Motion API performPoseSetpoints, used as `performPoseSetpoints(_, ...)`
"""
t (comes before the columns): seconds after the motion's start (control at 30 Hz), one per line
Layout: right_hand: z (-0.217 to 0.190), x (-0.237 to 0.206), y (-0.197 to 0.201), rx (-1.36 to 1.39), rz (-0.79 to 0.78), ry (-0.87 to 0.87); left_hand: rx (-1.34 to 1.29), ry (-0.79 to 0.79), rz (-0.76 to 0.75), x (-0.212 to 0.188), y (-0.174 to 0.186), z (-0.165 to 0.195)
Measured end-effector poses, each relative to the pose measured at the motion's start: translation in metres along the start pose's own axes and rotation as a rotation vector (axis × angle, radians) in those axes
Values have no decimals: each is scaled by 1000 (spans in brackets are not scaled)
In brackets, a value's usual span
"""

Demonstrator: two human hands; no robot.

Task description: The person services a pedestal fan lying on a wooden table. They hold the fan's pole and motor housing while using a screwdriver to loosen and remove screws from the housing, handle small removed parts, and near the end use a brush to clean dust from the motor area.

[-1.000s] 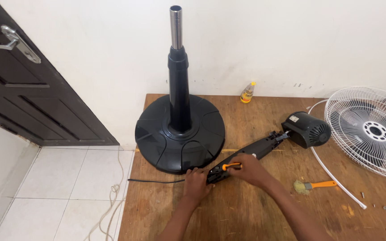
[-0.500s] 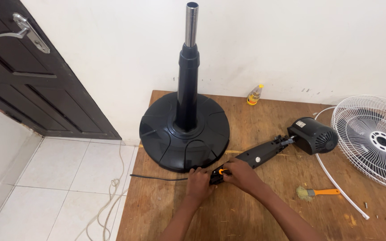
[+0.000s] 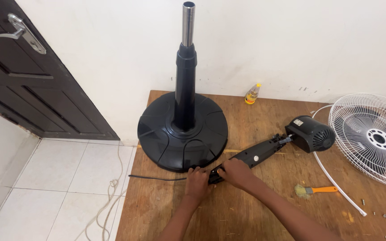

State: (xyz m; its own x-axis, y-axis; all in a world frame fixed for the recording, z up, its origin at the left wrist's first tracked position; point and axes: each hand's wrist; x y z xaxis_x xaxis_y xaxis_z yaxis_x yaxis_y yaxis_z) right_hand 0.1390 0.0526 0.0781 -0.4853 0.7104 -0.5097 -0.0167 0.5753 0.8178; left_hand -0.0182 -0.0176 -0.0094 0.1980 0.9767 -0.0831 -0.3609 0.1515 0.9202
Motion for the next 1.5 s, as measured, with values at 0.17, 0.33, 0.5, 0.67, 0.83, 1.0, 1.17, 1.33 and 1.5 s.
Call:
performPoseSetpoints(0.17,8,-6,0,84,180,279,-24,-11,21,0,1,0)
performPoseSetpoints(0.33,5,-11,-16,-283,216,158,-28,-15,31,0,3,2)
performPoseSetpoints(0.5,0,-15,-18,-179,173,70,-46,-21,51,-1,5,2)
performPoseSetpoints(0.67,5,-22,-17,-259,302,214,-30,-10,14,0,4,2)
performPoseSetpoints(0.83,0,-17,-21,-481,95,54,4,-7,8,1,4,3)
performPoseSetpoints(1.0,-3,-20,-11,-134,121,8,15,4,-19,1,4,3)
performPoseSetpoints(1.17,-3,-23,3,-68,165,114,-5,2,-13,1,4,3)
performPoseSetpoints(1.33,-4,-23,7,-94,165,126,-21,-8,12,0,4,3)
performPoseSetpoints(1.5,-1,-27,8,-62,174,167,-16,-14,23,-1,5,4)
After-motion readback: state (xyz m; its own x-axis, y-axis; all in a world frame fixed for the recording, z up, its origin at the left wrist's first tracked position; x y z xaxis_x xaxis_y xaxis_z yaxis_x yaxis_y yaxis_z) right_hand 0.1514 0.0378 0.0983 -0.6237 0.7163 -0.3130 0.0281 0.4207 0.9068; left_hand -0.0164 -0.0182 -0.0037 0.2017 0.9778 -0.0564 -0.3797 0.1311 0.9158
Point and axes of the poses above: each hand's wrist, its own x-axis towards the middle knuckle, its own y-axis out of the back of the hand, z = x × y, and after that the axes turned 12 degrees about -z, right-handed
